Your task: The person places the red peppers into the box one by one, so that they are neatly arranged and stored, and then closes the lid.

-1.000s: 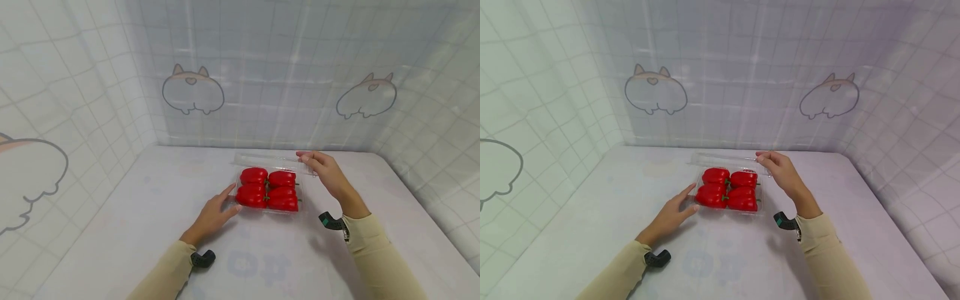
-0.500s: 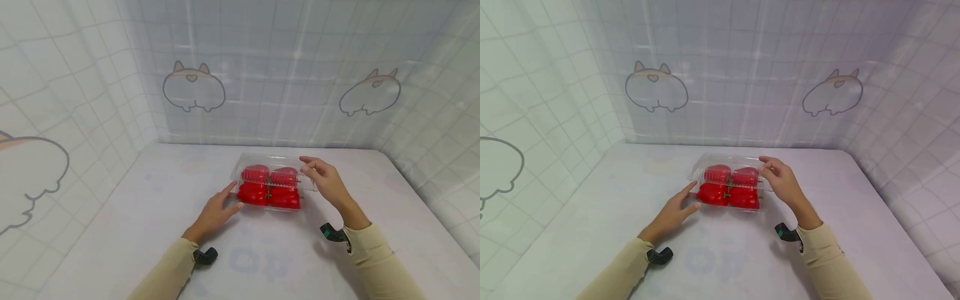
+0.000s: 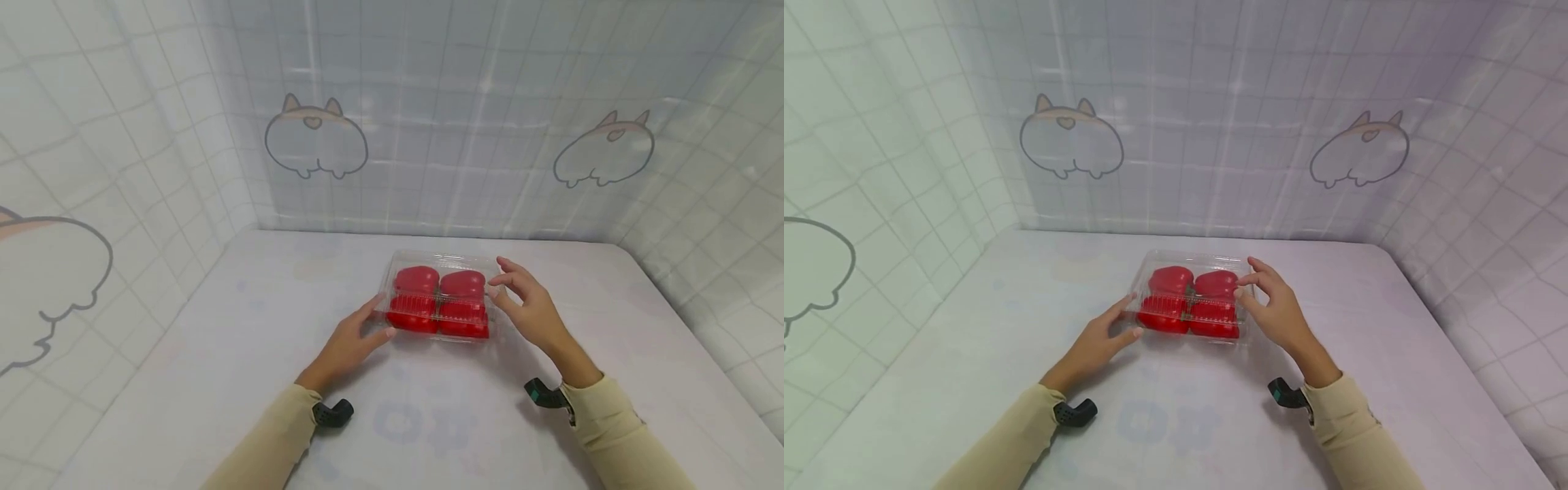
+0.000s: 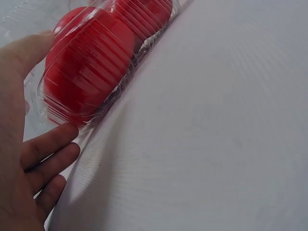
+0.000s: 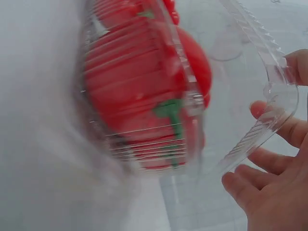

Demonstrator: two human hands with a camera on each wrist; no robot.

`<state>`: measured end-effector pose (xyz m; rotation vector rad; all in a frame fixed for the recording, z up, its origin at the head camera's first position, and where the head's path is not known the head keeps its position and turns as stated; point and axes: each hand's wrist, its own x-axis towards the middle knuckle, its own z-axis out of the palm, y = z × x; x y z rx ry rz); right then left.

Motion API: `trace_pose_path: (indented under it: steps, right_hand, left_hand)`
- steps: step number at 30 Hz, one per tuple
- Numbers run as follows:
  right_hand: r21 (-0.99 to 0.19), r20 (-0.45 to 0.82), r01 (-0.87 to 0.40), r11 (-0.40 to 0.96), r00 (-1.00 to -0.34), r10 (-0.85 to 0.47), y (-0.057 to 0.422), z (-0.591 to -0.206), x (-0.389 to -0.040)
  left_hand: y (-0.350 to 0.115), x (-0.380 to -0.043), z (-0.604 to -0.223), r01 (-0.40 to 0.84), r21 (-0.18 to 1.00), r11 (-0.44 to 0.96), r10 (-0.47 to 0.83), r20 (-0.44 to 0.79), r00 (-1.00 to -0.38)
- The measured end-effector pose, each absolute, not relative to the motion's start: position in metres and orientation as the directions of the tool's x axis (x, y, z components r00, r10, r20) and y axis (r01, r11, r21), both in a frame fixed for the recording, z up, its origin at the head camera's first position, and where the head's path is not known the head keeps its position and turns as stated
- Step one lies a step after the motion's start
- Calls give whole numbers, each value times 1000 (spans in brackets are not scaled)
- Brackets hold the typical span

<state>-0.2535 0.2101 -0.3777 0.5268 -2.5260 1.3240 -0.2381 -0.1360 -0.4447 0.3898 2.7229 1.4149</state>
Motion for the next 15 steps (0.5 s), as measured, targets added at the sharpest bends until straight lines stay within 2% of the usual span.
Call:
trace_pose_path:
  steps: [15]
  right_hand:
    - [-737, 311, -363, 570, -931, -190, 208, -402, -250]
  left_hand:
    - [-138, -238, -447, 209, 843, 496, 212, 116, -970]
